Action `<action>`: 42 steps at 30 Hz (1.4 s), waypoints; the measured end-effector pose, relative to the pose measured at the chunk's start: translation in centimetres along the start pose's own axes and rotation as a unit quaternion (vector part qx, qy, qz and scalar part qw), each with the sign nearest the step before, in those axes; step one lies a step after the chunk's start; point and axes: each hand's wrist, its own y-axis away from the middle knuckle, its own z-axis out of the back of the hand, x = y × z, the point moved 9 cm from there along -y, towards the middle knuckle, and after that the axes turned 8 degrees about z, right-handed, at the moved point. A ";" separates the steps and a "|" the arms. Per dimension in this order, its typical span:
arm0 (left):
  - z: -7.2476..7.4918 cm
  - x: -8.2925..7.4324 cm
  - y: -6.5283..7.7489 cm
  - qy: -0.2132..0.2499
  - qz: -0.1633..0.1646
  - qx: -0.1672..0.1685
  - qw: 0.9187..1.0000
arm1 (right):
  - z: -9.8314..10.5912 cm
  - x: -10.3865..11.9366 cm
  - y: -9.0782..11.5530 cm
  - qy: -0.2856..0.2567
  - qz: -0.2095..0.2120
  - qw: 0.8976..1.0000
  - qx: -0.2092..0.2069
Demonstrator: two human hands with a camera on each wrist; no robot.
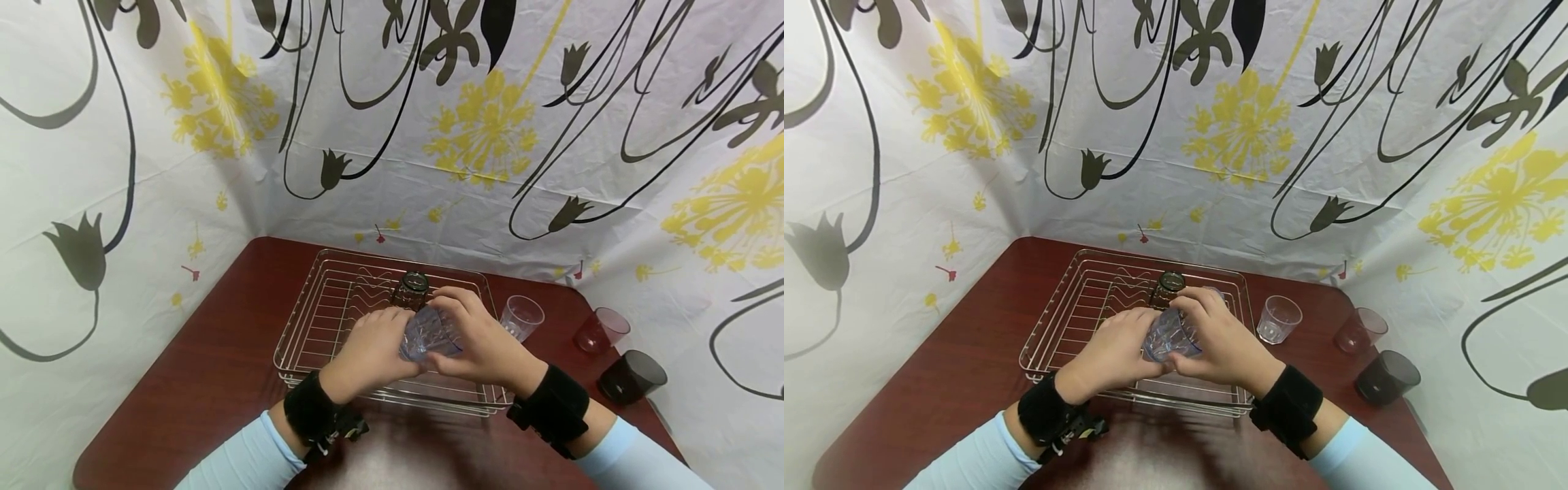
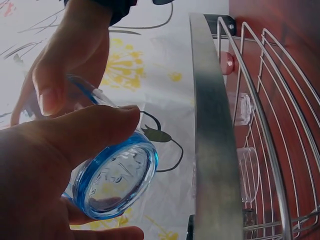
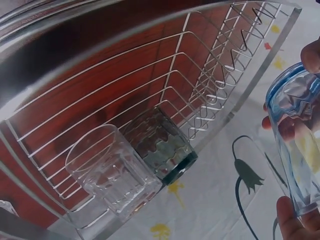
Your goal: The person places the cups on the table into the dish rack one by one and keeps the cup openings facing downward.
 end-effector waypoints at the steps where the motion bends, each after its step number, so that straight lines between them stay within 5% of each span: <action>1: 0.0 0.0 0.0 0.004 -0.001 0.001 1.000 | 0.0 -0.1 0.1 -0.001 -0.002 1.000 0.001; 26: 0.4 0.1 -0.4 0.050 -0.010 0.033 0.998 | -0.7 -1.8 1.6 0.011 -0.046 0.998 0.030; 42: 1.5 -0.4 -0.5 0.068 -0.013 0.017 0.997 | -2.5 -3.0 2.4 0.020 -0.095 0.993 0.072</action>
